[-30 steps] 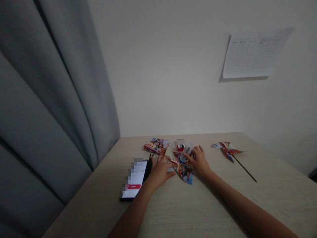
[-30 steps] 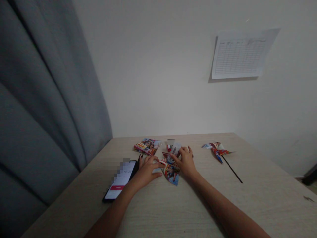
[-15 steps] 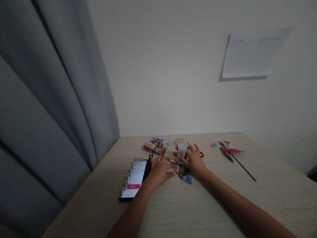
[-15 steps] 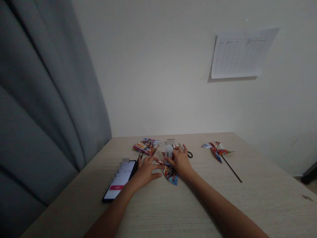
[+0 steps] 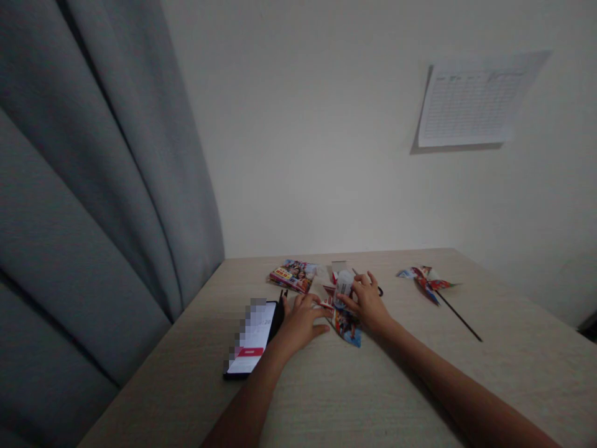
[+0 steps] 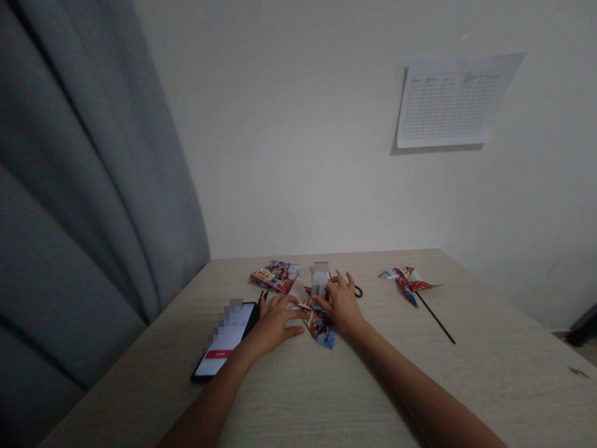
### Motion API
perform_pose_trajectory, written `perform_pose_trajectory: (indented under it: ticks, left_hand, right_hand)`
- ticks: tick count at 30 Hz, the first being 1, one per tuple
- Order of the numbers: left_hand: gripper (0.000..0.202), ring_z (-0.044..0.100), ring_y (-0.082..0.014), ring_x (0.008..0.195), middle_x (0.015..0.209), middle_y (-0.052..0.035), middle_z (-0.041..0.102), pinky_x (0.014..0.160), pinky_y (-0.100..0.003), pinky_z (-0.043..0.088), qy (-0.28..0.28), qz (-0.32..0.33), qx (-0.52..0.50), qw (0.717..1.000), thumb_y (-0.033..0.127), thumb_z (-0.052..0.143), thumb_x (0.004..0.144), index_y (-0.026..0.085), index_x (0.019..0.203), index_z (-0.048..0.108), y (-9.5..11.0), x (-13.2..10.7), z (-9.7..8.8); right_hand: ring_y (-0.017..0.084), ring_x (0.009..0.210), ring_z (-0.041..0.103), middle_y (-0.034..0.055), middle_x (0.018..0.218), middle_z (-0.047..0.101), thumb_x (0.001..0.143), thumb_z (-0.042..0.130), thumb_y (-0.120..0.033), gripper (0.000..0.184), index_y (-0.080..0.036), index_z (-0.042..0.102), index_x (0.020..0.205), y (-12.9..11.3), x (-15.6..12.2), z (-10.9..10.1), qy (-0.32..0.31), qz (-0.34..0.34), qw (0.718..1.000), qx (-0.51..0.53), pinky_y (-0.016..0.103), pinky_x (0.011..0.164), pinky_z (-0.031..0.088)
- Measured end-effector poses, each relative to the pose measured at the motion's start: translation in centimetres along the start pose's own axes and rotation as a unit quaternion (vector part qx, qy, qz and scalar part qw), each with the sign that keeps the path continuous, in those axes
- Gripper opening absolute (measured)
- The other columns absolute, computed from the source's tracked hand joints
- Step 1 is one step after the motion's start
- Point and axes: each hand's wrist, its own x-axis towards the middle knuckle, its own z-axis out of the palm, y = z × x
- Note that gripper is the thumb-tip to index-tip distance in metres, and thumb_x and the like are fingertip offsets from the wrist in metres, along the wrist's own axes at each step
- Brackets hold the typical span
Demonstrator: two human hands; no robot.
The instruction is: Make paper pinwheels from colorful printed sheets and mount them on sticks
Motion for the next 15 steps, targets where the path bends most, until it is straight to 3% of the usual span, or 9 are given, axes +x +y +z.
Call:
perform_pose_trajectory:
  ticks: [4, 7, 9, 12, 15]
  left_hand:
    - [0.033, 0.039, -0.0303, 0.131, 0.133, 0.0000, 0.053, 0.109, -0.072, -0.006, 0.007, 0.008, 0.001, 1.000, 0.041, 0.075, 0.079, 0.048, 0.111, 0.069, -0.2, 0.0, 0.2]
    - [0.033, 0.038, -0.0307, 0.132, 0.133, 0.0002, 0.053, 0.110, -0.072, -0.007, 0.004, 0.005, 0.003, 1.000, 0.042, 0.074, 0.080, 0.048, 0.112, 0.069, -0.3, 0.0, 0.3]
    - [0.034, 0.038, -0.0310, 0.132, 0.133, 0.0007, 0.053, 0.109, -0.072, -0.007, 0.003, 0.004, 0.004, 1.000, 0.042, 0.074, 0.079, 0.048, 0.112, 0.068, -0.3, 0.0, 0.2]
    - [0.035, 0.038, -0.0309, 0.132, 0.133, 0.0009, 0.053, 0.109, -0.073, -0.006, 0.002, 0.006, 0.005, 1.000, 0.041, 0.075, 0.079, 0.049, 0.112, 0.068, -0.1, 0.0, 0.1]
    - [0.035, 0.038, -0.0317, 0.132, 0.134, 0.0001, 0.053, 0.108, -0.075, -0.005, -0.006, -0.001, 0.005, 1.000, 0.040, 0.074, 0.080, 0.048, 0.113, 0.068, 0.1, -0.1, -0.2]
  right_hand:
    - [0.026, 0.102, 0.056, 0.0064, 0.090, 0.063, 0.092, 0.055, -0.051, 0.031, -0.022, 0.062, 0.084, 0.2, -0.1, 0.2, -0.004, 0.010, 1.000, 0.027, 0.058, 0.112, 0.026]
    - [0.024, 0.093, 0.056, 0.0057, 0.088, 0.062, 0.094, 0.050, -0.054, 0.036, -0.022, 0.062, 0.084, 0.7, -0.1, 0.3, 0.020, 0.056, 0.994, 0.089, 0.052, 0.104, 0.037]
    - [0.023, 0.090, 0.056, 0.0067, 0.091, 0.062, 0.095, 0.044, -0.056, 0.041, -0.021, 0.064, 0.088, 1.2, 0.1, 0.3, 0.049, 0.108, 0.981, 0.154, 0.045, 0.093, 0.046]
    - [0.025, 0.096, 0.057, 0.0087, 0.097, 0.064, 0.092, 0.042, -0.062, 0.048, -0.020, 0.067, 0.098, 2.0, 0.4, 0.1, 0.087, 0.168, 0.953, 0.238, 0.039, 0.084, 0.050]
    - [0.025, 0.094, 0.061, 0.0087, 0.098, 0.066, 0.088, 0.048, -0.062, 0.049, -0.019, 0.065, 0.103, 2.3, 0.6, -0.3, 0.061, 0.191, 0.928, 0.315, 0.037, 0.080, 0.051]
